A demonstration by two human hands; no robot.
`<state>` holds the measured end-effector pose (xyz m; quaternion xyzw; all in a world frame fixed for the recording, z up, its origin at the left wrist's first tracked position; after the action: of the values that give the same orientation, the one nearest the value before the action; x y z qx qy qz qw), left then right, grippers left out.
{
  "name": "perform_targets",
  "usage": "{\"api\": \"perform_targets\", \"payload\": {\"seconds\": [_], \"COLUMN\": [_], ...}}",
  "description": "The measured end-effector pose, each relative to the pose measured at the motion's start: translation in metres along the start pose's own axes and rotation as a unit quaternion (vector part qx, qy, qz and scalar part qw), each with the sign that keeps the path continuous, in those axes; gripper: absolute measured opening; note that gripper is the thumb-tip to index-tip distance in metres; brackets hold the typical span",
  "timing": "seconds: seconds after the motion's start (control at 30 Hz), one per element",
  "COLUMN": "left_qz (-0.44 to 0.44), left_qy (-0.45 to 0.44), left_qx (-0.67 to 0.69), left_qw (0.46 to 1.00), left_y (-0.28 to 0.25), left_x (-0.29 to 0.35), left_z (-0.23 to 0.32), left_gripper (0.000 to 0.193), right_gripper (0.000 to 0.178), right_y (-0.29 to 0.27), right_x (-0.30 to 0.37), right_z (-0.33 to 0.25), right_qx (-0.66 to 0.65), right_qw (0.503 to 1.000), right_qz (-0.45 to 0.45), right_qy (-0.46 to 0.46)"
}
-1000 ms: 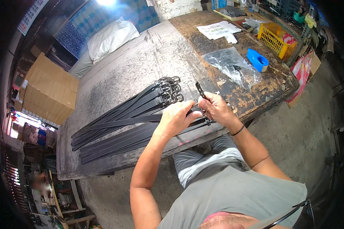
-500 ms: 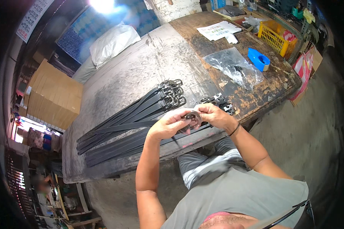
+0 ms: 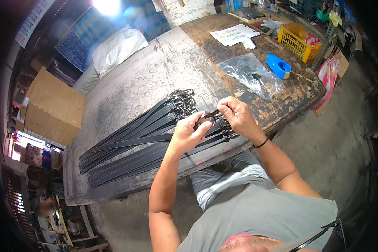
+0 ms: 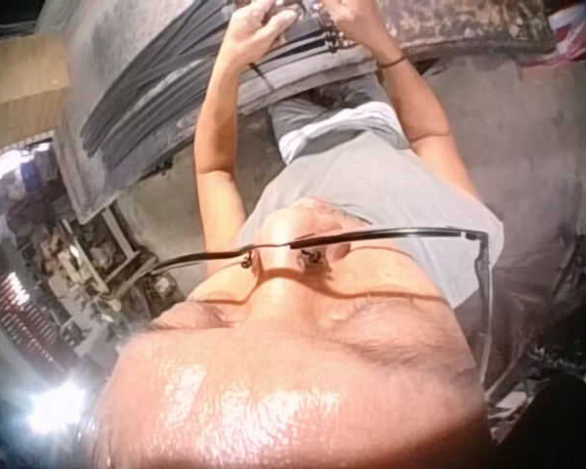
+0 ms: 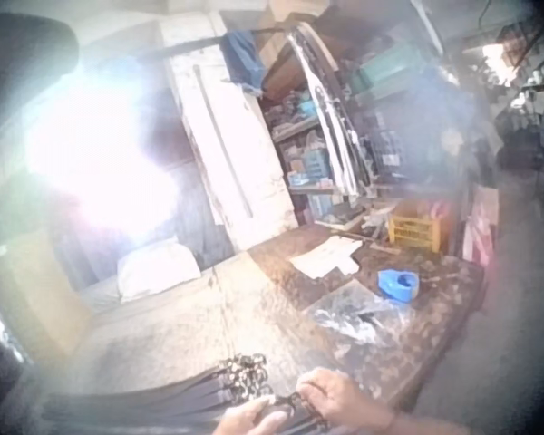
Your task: The person attaches buckles and keepers onto leather belt straps by hand and aligns the assembled belts on the table.
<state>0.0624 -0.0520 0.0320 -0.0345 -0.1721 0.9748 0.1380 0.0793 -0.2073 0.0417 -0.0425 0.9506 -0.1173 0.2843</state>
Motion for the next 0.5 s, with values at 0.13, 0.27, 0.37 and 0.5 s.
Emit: {"api": "perform_targets", "payload": {"seconds": [0.13, 0.27, 0.37, 0.5], "left_qz": [0.001, 0.048, 0.068, 0.009], "left_qy": [-0.002, 0.039, 0.076, 0.142], "left_qx": [-0.010, -0.072, -0.098, -0.074], "left_qw": [1.000, 0.995, 0.990, 0.987], "left_y": [0.004, 0.003, 0.008, 0.014], "left_x": [-0.006, -0.012, -0.007, 0.001], "left_z": [-0.004, -0.006, 0.009, 0.019], "left_gripper": [0.022, 0.020, 0.024, 0.029], "right_gripper": [0.011, 0.011, 0.015, 0.024], "right_y": [0.004, 0.006, 0.016, 0.013], "right_x": [0.008, 0.011, 0.017, 0.024], "right_z": [0.015, -0.007, -0.019, -0.007], "right_qx": [-0.036, 0.029, 0.092, -0.121], "right_qw": [0.995, 0.999, 0.992, 0.992], "right_qz": [-0.023, 0.006, -0.020, -0.037], "right_qy": [0.091, 0.016, -0.080, -0.004]}}
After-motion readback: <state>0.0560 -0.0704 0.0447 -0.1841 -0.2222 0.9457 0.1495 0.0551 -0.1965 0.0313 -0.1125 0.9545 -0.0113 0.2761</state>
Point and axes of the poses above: each hand's wrist, its own x-axis away from the middle knuckle, its own y-axis out of the palm, z = x × y, the point moved 8 cm from there along -x, towards the middle knuckle, and after that the axes turned 1 degree about x, right-handed, at the moved point
